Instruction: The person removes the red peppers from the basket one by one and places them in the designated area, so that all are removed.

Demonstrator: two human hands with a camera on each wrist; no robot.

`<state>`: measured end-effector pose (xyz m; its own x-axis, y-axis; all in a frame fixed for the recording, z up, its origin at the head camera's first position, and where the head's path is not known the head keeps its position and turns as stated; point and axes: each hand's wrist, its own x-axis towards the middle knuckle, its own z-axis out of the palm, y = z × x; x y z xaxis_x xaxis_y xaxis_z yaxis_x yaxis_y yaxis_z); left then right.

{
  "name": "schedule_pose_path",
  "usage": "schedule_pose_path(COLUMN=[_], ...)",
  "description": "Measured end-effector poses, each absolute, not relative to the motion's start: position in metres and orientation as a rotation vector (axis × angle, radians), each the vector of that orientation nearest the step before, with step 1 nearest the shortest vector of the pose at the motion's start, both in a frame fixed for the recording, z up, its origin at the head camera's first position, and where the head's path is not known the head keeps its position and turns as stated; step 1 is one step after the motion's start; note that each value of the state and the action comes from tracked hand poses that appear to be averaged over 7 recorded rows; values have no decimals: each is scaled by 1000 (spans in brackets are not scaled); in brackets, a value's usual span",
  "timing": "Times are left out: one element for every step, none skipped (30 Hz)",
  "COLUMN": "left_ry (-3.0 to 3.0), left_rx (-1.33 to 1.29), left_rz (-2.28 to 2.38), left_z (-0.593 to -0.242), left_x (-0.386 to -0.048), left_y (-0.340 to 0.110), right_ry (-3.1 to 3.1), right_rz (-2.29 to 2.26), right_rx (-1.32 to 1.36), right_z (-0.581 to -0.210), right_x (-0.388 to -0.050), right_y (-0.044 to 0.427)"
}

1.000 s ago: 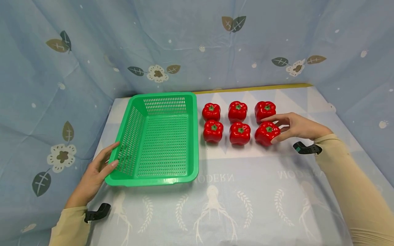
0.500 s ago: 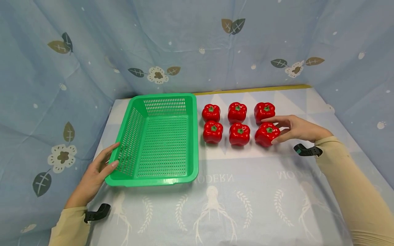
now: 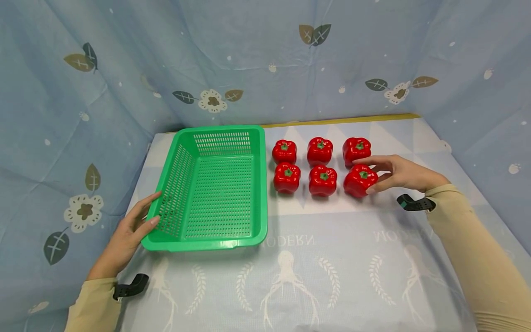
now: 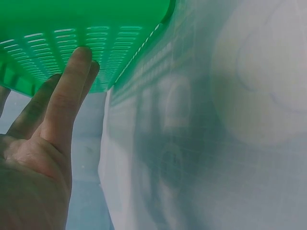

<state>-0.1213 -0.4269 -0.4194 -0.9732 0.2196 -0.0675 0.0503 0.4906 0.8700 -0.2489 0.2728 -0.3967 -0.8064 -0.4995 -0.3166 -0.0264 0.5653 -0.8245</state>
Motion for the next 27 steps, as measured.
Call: schedule_pose_path(left_ry=[2560,2557,2556,2554,2551,2549,2548,2548,2549,2552,2556,2559,2561,2562,2566,2571,2574,2574,2574,2580,2590,2603,2613,2629,2655,2681,2706], left_rx=[234,235,235,235,234,235,234,229,228,228,227,226,223,223,226,226,225,230,235,244,259,279,301,329,354,382,416], left_rz=[1490,1494,1498,1503,1509,1513,1516,1520,1516,1512,1504,1496,1490,1485,1473,1464,1458,1457,1455,1446,1438,1436,1444,1445,1440,1438,1444], left_z=[-420,-420,-420,-420,-419,-419,-419,-419,-418,-418,-418,-418,-417,-417,-417,-416,-416,-415,-415,-414,-414,-413,-413,-412,-411,-409,-406], left_x=[-121,-121,-122,-122,-122,-122,-122,-122,-122,-122,-122,-122,-122,-122,-122,-122,-122,-122,-121,-121,-121,-121,-121,-121,-121,-122,-122], left_y=[-427,-427,-427,-427,-426,-426,-426,-426,-426,-426,-426,-427,-427,-428,-428,-429,-429,-430,-430,-431,-432,-432,-433,-434,-434,-435,-436], right_ry=[2273,2274,2275,2276,2276,2277,2276,2275,2275,2274,2273,2272,2270,2269,2269,2271,2272,2274,2275,2280,2285,2294,2306,2321,2339,2366,2395], right_rz=[-1185,-1185,-1184,-1185,-1186,-1187,-1189,-1192,-1196,-1199,-1203,-1205,-1208,-1209,-1210,-1207,-1204,-1201,-1201,-1198,-1195,-1191,-1187,-1183,-1178,-1164,-1153], right_rx=[-424,-428,-430,-432,-435,-438,-442,-445,-448,-452,-452,-452,-452,-452,-454,-459,-463,-466,-466,-469,-476,-482,-483,-488,-499,-507,-507], right_z=[-397,-397,-397,-397,-397,-397,-397,-397,-397,-397,-397,-397,-397,-397,-397,-396,-396,-395,-394,-393,-391,-390,-387,-384,-381,-377,-372], right_x=[-249,-249,-249,-249,-250,-250,-250,-250,-250,-250,-249,-249,-249,-249,-248,-248,-248,-248,-247,-247,-246,-246,-245,-243,-241,-240,-237], right_y=[273,273,273,273,272,272,272,272,272,272,272,272,272,272,272,272,272,272,272,272,273,273,274,274,275,276,278])
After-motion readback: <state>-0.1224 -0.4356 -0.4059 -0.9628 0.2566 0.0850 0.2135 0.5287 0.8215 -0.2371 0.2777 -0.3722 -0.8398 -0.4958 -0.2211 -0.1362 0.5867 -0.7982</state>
